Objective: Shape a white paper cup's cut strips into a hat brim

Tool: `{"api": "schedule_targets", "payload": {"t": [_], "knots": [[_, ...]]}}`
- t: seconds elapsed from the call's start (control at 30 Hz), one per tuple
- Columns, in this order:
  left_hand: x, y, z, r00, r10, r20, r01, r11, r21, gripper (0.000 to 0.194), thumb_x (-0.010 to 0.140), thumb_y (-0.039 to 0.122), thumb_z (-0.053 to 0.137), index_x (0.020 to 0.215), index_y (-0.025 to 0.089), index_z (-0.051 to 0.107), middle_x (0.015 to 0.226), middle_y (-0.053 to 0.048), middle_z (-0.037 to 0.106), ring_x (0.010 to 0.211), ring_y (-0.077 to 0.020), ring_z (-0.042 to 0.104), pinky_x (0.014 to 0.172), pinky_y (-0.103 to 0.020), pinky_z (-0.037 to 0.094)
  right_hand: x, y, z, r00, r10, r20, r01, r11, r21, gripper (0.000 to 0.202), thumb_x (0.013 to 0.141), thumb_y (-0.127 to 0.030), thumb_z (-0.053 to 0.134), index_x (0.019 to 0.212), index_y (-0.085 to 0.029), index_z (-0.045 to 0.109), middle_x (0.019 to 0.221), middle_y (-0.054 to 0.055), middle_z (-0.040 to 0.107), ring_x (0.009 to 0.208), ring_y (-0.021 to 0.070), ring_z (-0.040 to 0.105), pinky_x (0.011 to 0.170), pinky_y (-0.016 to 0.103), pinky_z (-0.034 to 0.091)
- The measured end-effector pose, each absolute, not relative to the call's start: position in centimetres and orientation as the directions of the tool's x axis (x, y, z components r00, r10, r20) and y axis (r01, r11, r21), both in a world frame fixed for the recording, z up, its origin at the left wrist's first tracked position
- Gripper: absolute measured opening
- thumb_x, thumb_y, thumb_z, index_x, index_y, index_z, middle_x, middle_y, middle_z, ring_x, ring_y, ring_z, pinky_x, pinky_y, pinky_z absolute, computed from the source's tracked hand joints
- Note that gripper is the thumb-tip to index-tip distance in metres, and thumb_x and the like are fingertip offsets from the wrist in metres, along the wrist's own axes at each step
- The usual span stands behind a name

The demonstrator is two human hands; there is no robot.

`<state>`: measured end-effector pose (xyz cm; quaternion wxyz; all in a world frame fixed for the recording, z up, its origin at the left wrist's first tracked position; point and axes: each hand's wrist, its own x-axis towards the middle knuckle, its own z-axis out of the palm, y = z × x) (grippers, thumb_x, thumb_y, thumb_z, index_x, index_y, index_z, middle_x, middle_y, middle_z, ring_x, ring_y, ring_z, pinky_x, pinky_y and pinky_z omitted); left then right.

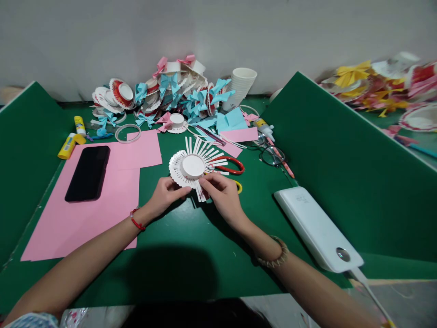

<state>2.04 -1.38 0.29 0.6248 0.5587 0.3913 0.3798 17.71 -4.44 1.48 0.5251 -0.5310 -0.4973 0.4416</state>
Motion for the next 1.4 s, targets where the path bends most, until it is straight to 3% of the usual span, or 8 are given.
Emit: {"api": "schedule_targets", "payload": {"t": [0.23, 0.43, 0.63, 0.77, 1.13, 1.4], "knots": [[2.1, -1.4, 0.5, 0.356, 0.927, -0.122, 0.08, 0.1, 0.992, 0.023, 0.064, 0.032, 0.067, 0.062, 0.01, 0.062, 0.052, -0.001, 0.056, 0.046, -0.0075, 0.047, 0.046, -0.021, 0.036, 17.9, -4.5, 1.0, 0.094, 0.991, 0.09, 0.103, 0.081, -0.991, 0.016, 0.076, -0.03, 0.057, 0.066, -0.017, 0.057, 0.054, -0.004, 0.051, 0.048, 0.0085, 0.043, 0.047, 0.023, 0.034], [2.4, -1.5, 0.8, 0.276, 0.948, -0.155, 0.123, 0.125, 0.984, 0.023, 0.061, 0.032, 0.067, 0.061, 0.011, 0.059, 0.05, -0.001, 0.056, 0.045, -0.0071, 0.045, 0.045, -0.021, 0.035, 17.6, -4.8, 1.2, 0.14, 0.973, 0.184, 0.235, 0.148, -0.961, 0.009, 0.077, -0.025, 0.057, 0.071, -0.018, 0.055, 0.06, -0.003, 0.053, 0.05, 0.0092, 0.046, 0.048, 0.024, 0.038], [2.4, -1.4, 0.8, 0.259, 0.957, -0.127, 0.089, 0.108, 0.99, 0.023, 0.064, 0.031, 0.065, 0.056, 0.012, 0.057, 0.049, 0.0, 0.055, 0.046, -0.0073, 0.047, 0.047, -0.021, 0.036, 17.5, -5.2, 1.5, 0.021, 0.9, 0.436, 0.45, 0.381, -0.808, 0.008, 0.078, -0.016, 0.055, 0.071, -0.018, 0.058, 0.061, -0.001, 0.054, 0.052, 0.0095, 0.047, 0.05, 0.023, 0.04], [2.4, -1.4, 0.7, 0.265, 0.959, -0.106, 0.074, 0.089, 0.993, 0.023, 0.065, 0.031, 0.065, 0.054, 0.012, 0.055, 0.049, 0.001, 0.054, 0.048, -0.0077, 0.048, 0.05, -0.022, 0.036, 17.5, -5.2, 1.4, -0.039, 0.855, 0.518, 0.53, 0.457, -0.714, 0.008, 0.077, -0.011, 0.056, 0.071, -0.017, 0.059, 0.06, -0.002, 0.051, 0.052, 0.0094, 0.046, 0.05, 0.023, 0.038], [2.4, -1.6, 0.9, 0.235, 0.966, -0.107, 0.105, 0.085, 0.991, 0.023, 0.064, 0.031, 0.066, 0.054, 0.013, 0.055, 0.05, 0.0, 0.054, 0.048, -0.0081, 0.047, 0.047, -0.022, 0.034, 17.8, -5.4, 0.6, -0.12, 0.835, 0.537, 0.608, 0.489, -0.625, 0.018, 0.081, -0.015, 0.051, 0.076, -0.021, 0.067, 0.066, 0.002, 0.057, 0.058, 0.013, 0.051, 0.054, 0.026, 0.041], [2.6, -1.4, 0.7, 0.194, 0.978, -0.073, 0.084, 0.058, 0.995, 0.019, 0.059, 0.027, 0.066, 0.055, 0.012, 0.056, 0.049, 0.002, 0.052, 0.047, -0.0064, 0.042, 0.046, -0.02, 0.032, 17.4, -5.6, 0.5, -0.122, 0.849, 0.515, 0.581, 0.481, -0.656, 0.017, 0.082, -0.017, 0.052, 0.078, -0.021, 0.068, 0.065, 0.002, 0.056, 0.06, 0.014, 0.053, 0.056, 0.026, 0.041]]}}
